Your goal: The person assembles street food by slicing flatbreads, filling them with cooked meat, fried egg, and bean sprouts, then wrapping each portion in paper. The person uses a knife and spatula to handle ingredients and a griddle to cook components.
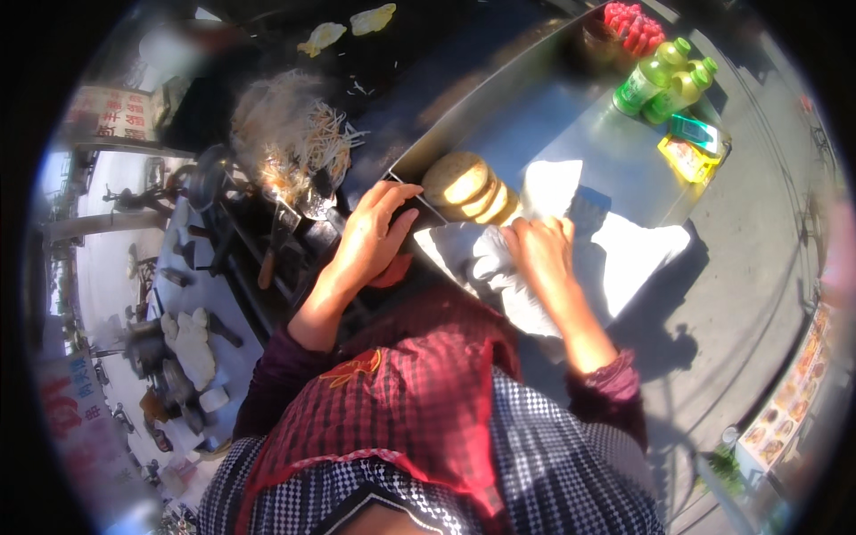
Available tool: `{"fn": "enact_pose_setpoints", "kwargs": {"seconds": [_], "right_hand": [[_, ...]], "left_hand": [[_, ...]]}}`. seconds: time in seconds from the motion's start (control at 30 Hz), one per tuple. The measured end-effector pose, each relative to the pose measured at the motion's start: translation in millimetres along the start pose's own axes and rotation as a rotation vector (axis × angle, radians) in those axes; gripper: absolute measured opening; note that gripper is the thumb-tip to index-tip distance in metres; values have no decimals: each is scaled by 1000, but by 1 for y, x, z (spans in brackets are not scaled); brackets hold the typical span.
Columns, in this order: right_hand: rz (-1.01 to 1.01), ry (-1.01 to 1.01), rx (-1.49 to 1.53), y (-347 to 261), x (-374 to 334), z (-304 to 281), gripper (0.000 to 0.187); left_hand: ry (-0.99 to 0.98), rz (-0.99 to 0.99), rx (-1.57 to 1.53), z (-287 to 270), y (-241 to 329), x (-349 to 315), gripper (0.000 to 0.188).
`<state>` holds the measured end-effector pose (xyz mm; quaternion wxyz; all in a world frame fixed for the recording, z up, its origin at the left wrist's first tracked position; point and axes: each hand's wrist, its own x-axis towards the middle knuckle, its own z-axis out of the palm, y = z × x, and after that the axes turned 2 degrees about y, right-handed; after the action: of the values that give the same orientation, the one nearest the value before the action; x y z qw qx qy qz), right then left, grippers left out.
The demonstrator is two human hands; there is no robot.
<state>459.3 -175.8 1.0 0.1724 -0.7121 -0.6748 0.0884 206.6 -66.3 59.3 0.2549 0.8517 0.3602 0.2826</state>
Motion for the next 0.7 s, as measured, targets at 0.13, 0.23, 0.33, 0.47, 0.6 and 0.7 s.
{"fn": "enact_pose_setpoints", "kwargs": {"seconds": [0.13,0.23,0.33,0.47,0.6,0.7], "right_hand": [[9,-29,148,12,0,11,19],[-67,136,303,20,6,12,13],[-77,188,419,27,8,14,13],[-86,305,500,27,18,26,15],[-271,368,493,16,38,19,11],[-216,332,633,19,37,30,16]], "left_hand": [[-276,32,184,100,-25,51,50],[-430,5,493,129,-25,64,64],[-486,-90,526,129,-21,72,65],[-351,-172,593,131,-21,75,63],[-333,-192,695,135,-32,79,69],[-175,-174,559,118,-31,86,67]]}}
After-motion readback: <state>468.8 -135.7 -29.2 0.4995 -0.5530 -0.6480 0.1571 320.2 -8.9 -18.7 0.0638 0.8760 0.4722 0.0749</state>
